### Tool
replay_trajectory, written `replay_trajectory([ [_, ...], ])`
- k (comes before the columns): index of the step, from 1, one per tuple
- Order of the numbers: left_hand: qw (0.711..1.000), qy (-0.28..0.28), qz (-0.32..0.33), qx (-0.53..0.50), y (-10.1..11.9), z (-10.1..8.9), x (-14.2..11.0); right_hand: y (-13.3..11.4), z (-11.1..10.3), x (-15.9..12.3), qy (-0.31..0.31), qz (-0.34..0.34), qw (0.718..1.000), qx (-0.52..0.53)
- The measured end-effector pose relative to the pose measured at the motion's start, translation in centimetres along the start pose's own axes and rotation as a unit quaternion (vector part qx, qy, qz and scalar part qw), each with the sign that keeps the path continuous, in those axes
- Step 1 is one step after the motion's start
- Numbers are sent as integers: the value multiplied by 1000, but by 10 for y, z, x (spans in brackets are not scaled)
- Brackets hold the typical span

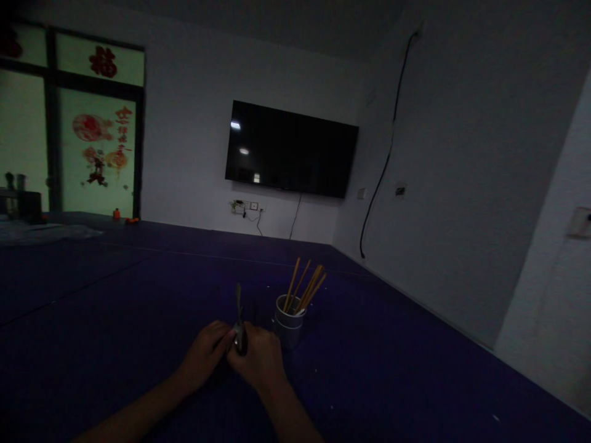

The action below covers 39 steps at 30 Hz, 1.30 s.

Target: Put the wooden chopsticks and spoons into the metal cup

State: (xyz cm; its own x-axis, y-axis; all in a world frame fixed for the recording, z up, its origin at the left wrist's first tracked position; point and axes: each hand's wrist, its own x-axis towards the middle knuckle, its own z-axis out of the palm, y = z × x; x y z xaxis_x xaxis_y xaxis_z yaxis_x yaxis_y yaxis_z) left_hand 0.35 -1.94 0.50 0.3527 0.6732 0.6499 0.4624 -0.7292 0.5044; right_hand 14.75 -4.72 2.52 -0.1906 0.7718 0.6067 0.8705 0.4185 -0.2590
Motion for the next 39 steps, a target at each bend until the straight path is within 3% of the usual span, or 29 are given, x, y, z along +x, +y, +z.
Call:
replay_trajectory([
  [5, 999, 39, 12, -17, 0, 0, -1, 3, 5, -2, 10, -18, 1000, 4],
  [12, 987, 75, 95, 109, -5, 1, -2, 6, 6, -4, 10, -14, 1000, 5],
  [17, 974, 53, 129, 177, -10, 1, -2, 6, 5, -3, 67, 3, 993, 92],
  [22, 963, 11, 156, 221, -12, 3, -3, 5, 1, 0, 132, 64, 971, 187],
  [26, 966, -12, 139, 217, -12, 3, -4, 6, 0, 2, 173, 85, 956, 219],
  [32, 982, -17, 82, 167, -16, 1, -6, 3, -2, 0, 150, 69, 944, 286],
  [39, 983, -26, 71, 168, -17, 0, -6, -1, -3, -1, 139, 57, 937, 317],
])
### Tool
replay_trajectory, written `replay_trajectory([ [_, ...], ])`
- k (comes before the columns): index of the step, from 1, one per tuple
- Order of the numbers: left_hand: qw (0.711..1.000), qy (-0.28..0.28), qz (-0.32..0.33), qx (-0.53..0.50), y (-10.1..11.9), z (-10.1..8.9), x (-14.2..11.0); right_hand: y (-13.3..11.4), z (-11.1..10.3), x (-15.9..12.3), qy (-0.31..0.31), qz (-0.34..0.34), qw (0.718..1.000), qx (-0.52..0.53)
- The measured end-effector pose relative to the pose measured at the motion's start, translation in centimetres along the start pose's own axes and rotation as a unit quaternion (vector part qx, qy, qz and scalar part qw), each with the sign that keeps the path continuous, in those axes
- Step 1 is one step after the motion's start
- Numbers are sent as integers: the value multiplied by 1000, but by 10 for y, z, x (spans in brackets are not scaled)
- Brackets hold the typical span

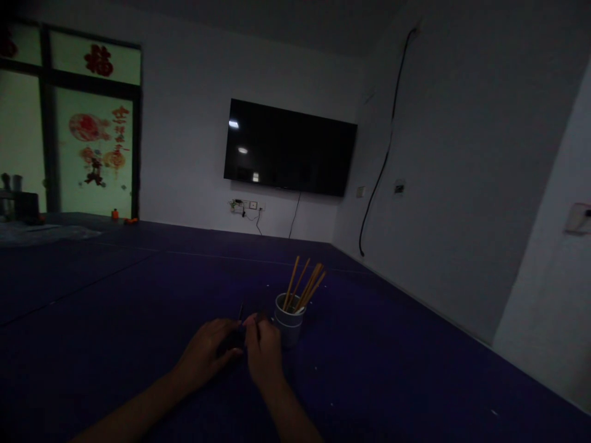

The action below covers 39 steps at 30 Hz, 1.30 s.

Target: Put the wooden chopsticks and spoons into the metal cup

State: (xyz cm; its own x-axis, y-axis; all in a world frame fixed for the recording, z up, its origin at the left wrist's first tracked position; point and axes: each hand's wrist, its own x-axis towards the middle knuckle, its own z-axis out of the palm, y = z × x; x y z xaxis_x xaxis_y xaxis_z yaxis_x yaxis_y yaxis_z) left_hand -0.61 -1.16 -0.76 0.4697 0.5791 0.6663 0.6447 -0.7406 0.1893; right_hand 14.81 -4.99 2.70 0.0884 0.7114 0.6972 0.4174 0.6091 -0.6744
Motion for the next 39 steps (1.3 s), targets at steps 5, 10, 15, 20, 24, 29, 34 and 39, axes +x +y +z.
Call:
replay_trajectory([
  [5, 1000, 13, -5, 18, 0, -1, 0, 4, 1, 1, 31, 36, 999, 8],
  [10, 1000, 13, -9, 24, 2, -1, 1, 7, -1, 2, 53, 63, 996, 31],
  [15, 1000, 21, -1, 20, 4, -3, 2, 8, -2, 3, 66, 68, 995, 38],
  [20, 998, 39, 7, 38, 1, -4, 2, 4, -6, 2, 113, 69, 990, 42],
  [24, 996, 67, 19, 63, -3, 0, 1, -3, -21, 2, 190, 59, 980, -8],
  [29, 996, 58, 20, 63, -5, 0, -1, -9, -44, 12, 263, 45, 960, -85],
  [34, 998, 51, 14, 39, -3, -3, -1, 5, -62, 24, 299, 110, 944, -82],
  [39, 998, 38, 9, 45, -6, 0, -1, 29, -70, 31, 290, 158, 936, -120],
])
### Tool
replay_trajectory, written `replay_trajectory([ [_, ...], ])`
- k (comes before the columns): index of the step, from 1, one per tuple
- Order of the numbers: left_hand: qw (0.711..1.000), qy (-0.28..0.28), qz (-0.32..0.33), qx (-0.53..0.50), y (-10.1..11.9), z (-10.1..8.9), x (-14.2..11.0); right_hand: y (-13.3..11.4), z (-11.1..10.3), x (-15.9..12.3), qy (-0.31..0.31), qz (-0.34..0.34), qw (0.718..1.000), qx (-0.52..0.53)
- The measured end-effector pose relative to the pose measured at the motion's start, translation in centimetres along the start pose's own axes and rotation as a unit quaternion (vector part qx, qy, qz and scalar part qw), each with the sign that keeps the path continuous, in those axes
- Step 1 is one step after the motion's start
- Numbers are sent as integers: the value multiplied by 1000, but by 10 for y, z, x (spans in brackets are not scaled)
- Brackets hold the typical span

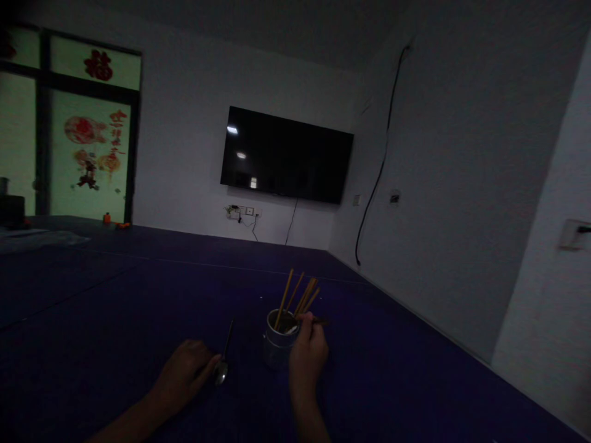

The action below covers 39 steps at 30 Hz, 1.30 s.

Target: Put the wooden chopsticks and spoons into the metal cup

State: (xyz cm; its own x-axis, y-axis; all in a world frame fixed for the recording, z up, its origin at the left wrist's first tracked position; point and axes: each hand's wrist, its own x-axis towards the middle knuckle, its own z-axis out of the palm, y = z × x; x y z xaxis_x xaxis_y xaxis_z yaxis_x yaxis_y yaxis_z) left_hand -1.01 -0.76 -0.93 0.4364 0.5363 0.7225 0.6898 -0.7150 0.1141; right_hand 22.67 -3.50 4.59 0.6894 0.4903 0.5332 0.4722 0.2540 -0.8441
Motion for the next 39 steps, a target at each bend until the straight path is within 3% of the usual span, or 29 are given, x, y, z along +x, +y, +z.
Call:
replay_trajectory([
  [7, 1000, 18, -10, -10, -2, 8, -1, 15, 7, 7, -74, 6, 997, 27],
  [14, 1000, -30, -4, 8, 7, 2, 3, 21, 7, 10, -89, -1, 996, -18],
  [23, 999, -46, -28, -8, 6, -3, 4, 26, 14, 11, -48, -14, 998, 31],
  [27, 995, -66, -69, -25, 2, -2, 4, 19, 13, 9, -10, -19, 998, 52],
  [33, 991, -91, -81, -51, 3, 0, 4, 6, 8, 4, 54, -26, 997, 55],
  [39, 987, -124, -70, -74, 5, -1, 6, 7, 8, 5, 42, -35, 998, 41],
])
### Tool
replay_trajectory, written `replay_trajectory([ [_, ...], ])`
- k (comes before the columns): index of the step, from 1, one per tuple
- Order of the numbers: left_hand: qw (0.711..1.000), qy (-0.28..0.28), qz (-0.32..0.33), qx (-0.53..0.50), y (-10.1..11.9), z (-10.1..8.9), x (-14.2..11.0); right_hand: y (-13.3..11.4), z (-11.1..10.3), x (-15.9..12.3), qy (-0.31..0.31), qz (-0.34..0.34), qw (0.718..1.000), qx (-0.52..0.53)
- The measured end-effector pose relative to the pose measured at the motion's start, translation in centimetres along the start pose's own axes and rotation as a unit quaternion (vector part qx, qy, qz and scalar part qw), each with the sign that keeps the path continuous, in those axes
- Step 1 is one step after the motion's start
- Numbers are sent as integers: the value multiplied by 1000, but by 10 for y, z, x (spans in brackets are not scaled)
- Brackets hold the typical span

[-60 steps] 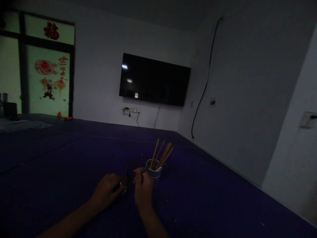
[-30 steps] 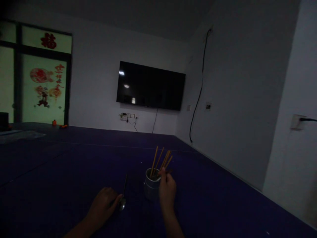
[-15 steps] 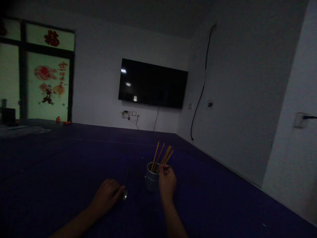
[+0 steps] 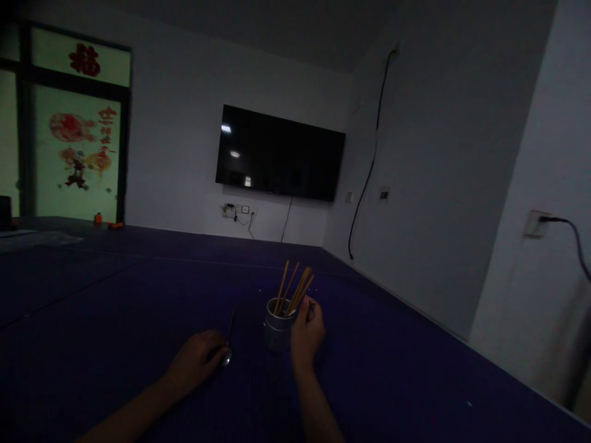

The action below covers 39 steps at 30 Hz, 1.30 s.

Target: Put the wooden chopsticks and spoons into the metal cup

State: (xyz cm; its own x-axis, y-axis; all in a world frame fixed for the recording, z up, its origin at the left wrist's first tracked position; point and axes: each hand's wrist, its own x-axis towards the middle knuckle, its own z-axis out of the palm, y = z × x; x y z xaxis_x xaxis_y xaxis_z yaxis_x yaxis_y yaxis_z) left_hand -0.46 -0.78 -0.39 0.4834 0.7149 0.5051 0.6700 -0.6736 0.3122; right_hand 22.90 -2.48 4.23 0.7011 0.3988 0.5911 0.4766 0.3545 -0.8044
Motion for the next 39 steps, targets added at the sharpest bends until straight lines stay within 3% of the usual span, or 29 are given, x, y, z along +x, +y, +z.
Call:
replay_trajectory([
  [4, 999, -27, 12, -16, 0, 1, 0, 4, 1, 2, -7, 8, 1000, 17],
  [9, 999, -17, 36, -17, -7, 10, -3, 7, 2, 1, -19, 24, 999, 27],
  [15, 998, -32, 56, -5, -11, 13, -5, -5, 1, -2, 50, 20, 999, 4],
  [18, 998, -37, 57, -2, -11, 14, -5, -11, -3, -6, 106, -31, 994, -13],
  [20, 998, -40, 58, 0, -11, 16, -4, -12, -3, -12, 108, -115, 987, -32],
  [22, 997, -39, 61, 2, -11, 17, -4, -11, 0, -23, 52, -245, 966, -59],
  [24, 997, -34, 70, 2, -12, 18, -4, -10, 6, -36, -42, -387, 919, -66],
  [27, 996, -32, 83, -5, -11, 17, -3, -14, 16, -56, -143, -497, 853, -66],
  [29, 996, -37, 84, -8, -9, 16, -3, -18, 20, -65, -191, -495, 845, -60],
  [33, 995, -64, 77, -11, -4, 11, 0, -24, 19, -70, -258, -442, 857, -65],
  [39, 993, -84, 84, -28, -1, 9, 3, -23, 17, -68, -298, -383, 870, -88],
])
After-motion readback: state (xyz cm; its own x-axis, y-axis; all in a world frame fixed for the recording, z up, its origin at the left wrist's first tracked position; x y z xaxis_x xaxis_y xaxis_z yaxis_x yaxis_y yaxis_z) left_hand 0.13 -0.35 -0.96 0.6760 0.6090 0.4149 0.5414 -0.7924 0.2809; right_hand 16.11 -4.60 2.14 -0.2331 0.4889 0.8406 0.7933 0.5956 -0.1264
